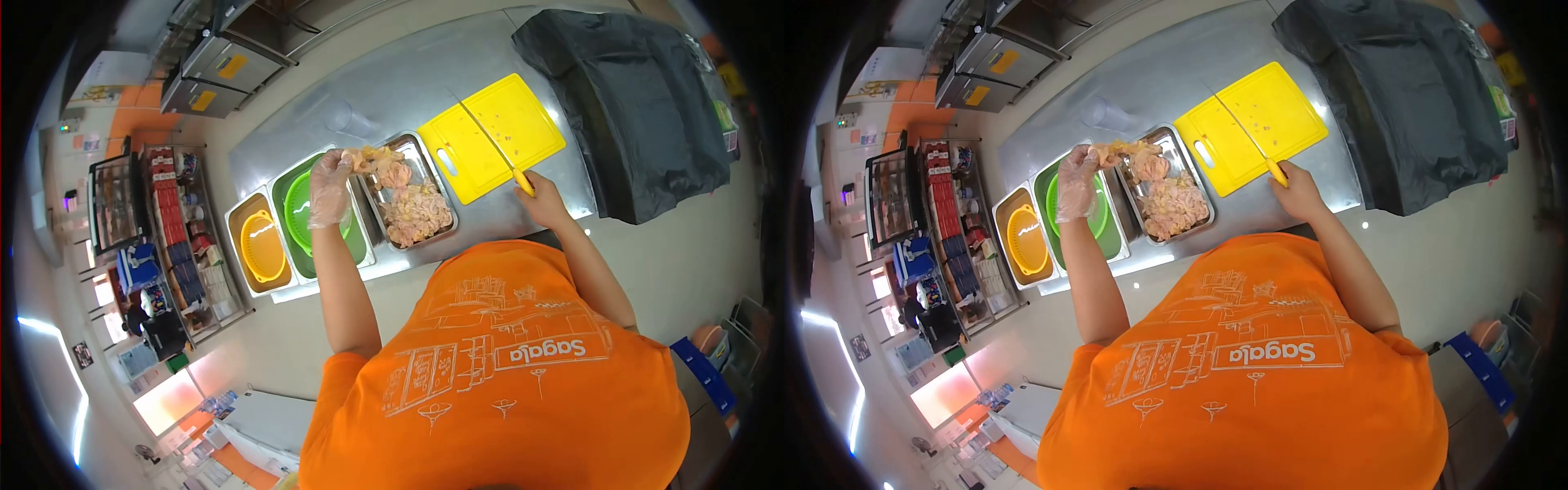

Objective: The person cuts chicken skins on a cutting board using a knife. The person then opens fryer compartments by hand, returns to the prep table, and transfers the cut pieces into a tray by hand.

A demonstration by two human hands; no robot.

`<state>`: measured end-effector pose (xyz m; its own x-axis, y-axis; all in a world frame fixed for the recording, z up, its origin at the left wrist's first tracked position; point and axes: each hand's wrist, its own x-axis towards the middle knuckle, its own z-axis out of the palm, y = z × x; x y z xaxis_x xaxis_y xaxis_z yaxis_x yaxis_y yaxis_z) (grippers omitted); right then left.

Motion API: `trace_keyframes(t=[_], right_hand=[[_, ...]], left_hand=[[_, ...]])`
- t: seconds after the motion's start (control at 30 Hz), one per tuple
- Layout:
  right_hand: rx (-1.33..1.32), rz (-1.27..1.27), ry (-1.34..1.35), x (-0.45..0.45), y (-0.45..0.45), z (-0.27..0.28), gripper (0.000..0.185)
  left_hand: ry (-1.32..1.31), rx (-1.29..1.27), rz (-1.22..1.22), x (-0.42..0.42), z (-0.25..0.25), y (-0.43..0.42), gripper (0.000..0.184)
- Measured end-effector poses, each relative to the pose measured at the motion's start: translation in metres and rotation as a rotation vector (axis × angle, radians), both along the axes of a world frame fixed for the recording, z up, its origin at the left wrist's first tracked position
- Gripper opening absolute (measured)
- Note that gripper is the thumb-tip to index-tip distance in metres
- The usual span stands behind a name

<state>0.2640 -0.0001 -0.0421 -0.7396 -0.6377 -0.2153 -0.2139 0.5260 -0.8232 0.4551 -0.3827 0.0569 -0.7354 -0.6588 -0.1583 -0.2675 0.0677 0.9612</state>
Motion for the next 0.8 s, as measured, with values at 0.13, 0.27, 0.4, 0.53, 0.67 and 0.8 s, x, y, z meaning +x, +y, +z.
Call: trace_keyframes(t=[0.13, 0.27, 0.4, 0.53, 0.67, 0.8], right_hand=[[0.000, 0.027, -0.017, -0.003, -0.005, 0.006, 0.030], [0.001, 0.008, -0.030, -0.011, 0.001, 0.003, 0.030], [-0.006, -0.045, 0.013, -0.031, 0.020, 0.001, 0.030], [0.024, -0.143, -0.008, -0.055, 0.043, 0.007, 0.030], [0.035, -0.212, 0.000, -0.075, 0.073, 0.014, 0.032], [0.149, -0.241, -0.070, -0.092, 0.103, 0.023, 0.036]], left_hand=[[0.047, 0.073, -0.065, -0.010, 0.027, 0.008, 0.020], [-0.007, 0.056, -0.067, -0.036, 0.048, 0.022, 0.019], [-0.027, 0.029, -0.179, -0.078, 0.081, 0.048, 0.021], [-0.017, 0.030, -0.289, -0.127, 0.096, 0.079, 0.019], [0.062, 0.094, -0.345, -0.173, 0.067, 0.104, 0.018], [-0.009, 0.241, -0.311, -0.179, -0.035, 0.124, 0.021]])
